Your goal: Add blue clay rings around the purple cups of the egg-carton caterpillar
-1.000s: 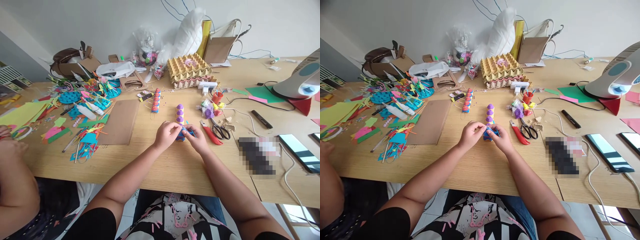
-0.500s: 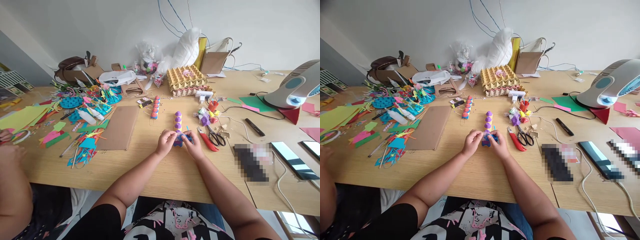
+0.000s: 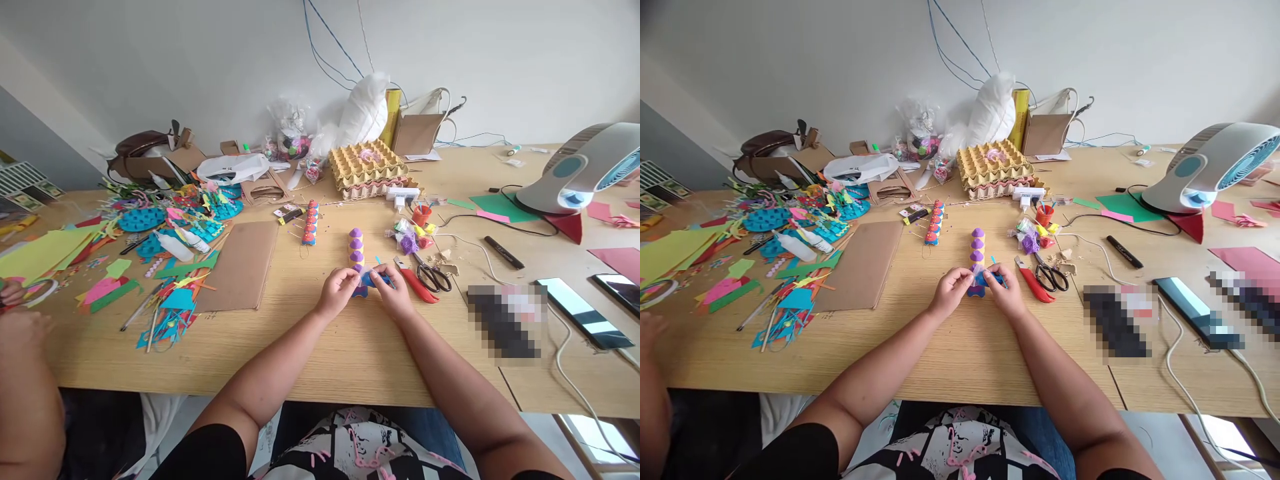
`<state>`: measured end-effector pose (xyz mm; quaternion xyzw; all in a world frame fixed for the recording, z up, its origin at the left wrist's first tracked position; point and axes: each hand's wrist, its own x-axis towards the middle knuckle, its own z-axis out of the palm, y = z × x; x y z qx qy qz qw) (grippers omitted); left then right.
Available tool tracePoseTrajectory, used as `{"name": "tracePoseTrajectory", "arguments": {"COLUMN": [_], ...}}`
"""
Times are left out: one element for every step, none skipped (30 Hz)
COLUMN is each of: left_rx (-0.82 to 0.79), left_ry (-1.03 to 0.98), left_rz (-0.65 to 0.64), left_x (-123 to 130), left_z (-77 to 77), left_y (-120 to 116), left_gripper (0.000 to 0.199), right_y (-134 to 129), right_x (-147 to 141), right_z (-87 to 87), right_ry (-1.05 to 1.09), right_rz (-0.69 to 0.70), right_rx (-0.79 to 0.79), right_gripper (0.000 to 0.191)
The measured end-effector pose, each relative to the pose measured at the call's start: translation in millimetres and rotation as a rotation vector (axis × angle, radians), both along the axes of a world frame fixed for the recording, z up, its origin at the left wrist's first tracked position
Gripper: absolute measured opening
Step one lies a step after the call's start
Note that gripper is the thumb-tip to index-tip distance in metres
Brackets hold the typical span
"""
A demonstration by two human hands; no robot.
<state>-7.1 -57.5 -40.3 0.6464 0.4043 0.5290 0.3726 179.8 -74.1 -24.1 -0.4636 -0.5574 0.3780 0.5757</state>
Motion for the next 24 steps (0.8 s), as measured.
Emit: {"name": "tracePoseTrajectory", "arguments": {"left_rx": [0.004,0.007,0.01,0.012,0.013,0.014,0.014,0.013,0.012,0.01,0.007,0.003,-0.004,-0.012,-0.022,-0.031,-0.041,-0.048,-0.053,-0.056,-0.055,-0.052,-0.045,-0.036], "left_ry": [-0.005,-0.01,-0.016,-0.022,-0.029,-0.037,-0.046,-0.056,-0.067,-0.08,-0.093,-0.107,-0.123,-0.139,-0.156,-0.174,-0.192,-0.209,-0.224,-0.235,-0.24,-0.239,-0.232,-0.219], "left_rz": [-0.002,-0.001,0.001,0.006,0.011,0.017,0.024,0.032,0.042,0.055,0.068,0.082,0.096,0.113,0.134,0.158,0.186,0.215,0.243,0.265,0.279,0.284,0.281,0.271], "left_x": [0.0,0.1,0.3,0.5,0.9,1.4,2.1,2.9,3.7,4.6,5.5,6.2,6.7,7.1,7.2,7.0,6.8,6.4,6.1,5.8,5.7,5.8,6.1,6.5], "left_z": [0.7,1.4,2.1,2.8,3.4,3.9,4.4,4.7,5.0,5.1,5.0,4.8,4.3,3.6,2.6,1.5,0.2,-1.1,-2.4,-3.4,-4.2,-4.7,-4.9,-4.7], "left_y": [0.3,0.6,0.8,0.7,0.4,-0.2,-1.1,-2.2,-3.4,-4.5,-5.3,-5.8,-5.7,-5.0,-3.8,-2.1,-0.3,1.6,3.2,4.2,4.5,3.9,2.6,0.7], "left_gripper": [0.031,0.031,0.032,0.032,0.032,0.032,0.033,0.034,0.035,0.036,0.038,0.04,0.041,0.043,0.044,0.044,0.045,0.045,0.045,0.044,0.044,0.044,0.043,0.042], "right_y": [-0.5,-1.0,-1.3,-1.5,-1.6,-1.6,-1.5,-1.6,-1.7,-1.8,-2.1,-2.4,-2.7,-3.0,-3.3,-3.7,-4.3,-5.3,-6.8,-8.7,-10.9,-13.2,-15.5,-17.5], "right_x": [0.2,0.5,0.7,0.8,0.8,0.7,0.6,0.4,0.2,-0.1,-0.2,-0.4,-0.4,-0.3,-0.3,-0.2,-0.3,-0.6,-1.3,-2.5,-4.2,-6.5,-9.2,-12.1], "right_z": [1.0,2.0,2.9,3.5,3.9,4.1,4.0,3.8,3.5,3.1,2.7,2.5,2.3,2.4,2.6,3.0,3.6,4.1,4.7,5.2,5.6,6.0,6.2,6.5], "right_ry": [-0.014,-0.035,-0.062,-0.091,-0.118,-0.138,-0.146,-0.144,-0.144,-0.148,-0.16,-0.177,-0.194,-0.206,-0.211,-0.213,-0.215,-0.219,-0.229,-0.25,-0.283,-0.327,-0.379,-0.433], "right_rz": [0.007,0.009,0.002,-0.016,-0.042,-0.074,-0.112,-0.151,-0.189,-0.229,-0.27,-0.308,-0.343,-0.376,-0.405,-0.431,-0.449,-0.454,-0.44,-0.405,-0.348,-0.279,-0.205,-0.137], "right_rx": [0.006,0.015,0.026,0.041,0.057,0.074,0.093,0.115,0.142,0.175,0.209,0.241,0.269,0.292,0.309,0.323,0.334,0.34,0.342,0.34,0.338,0.336,0.339,0.343], "right_gripper": [0.047,0.045,0.042,0.039,0.036,0.034,0.033,0.032,0.031,0.03,0.028,0.025,0.023,0.022,0.022,0.024,0.026,0.031,0.035,0.039,0.04,0.04,0.039,0.037]}}
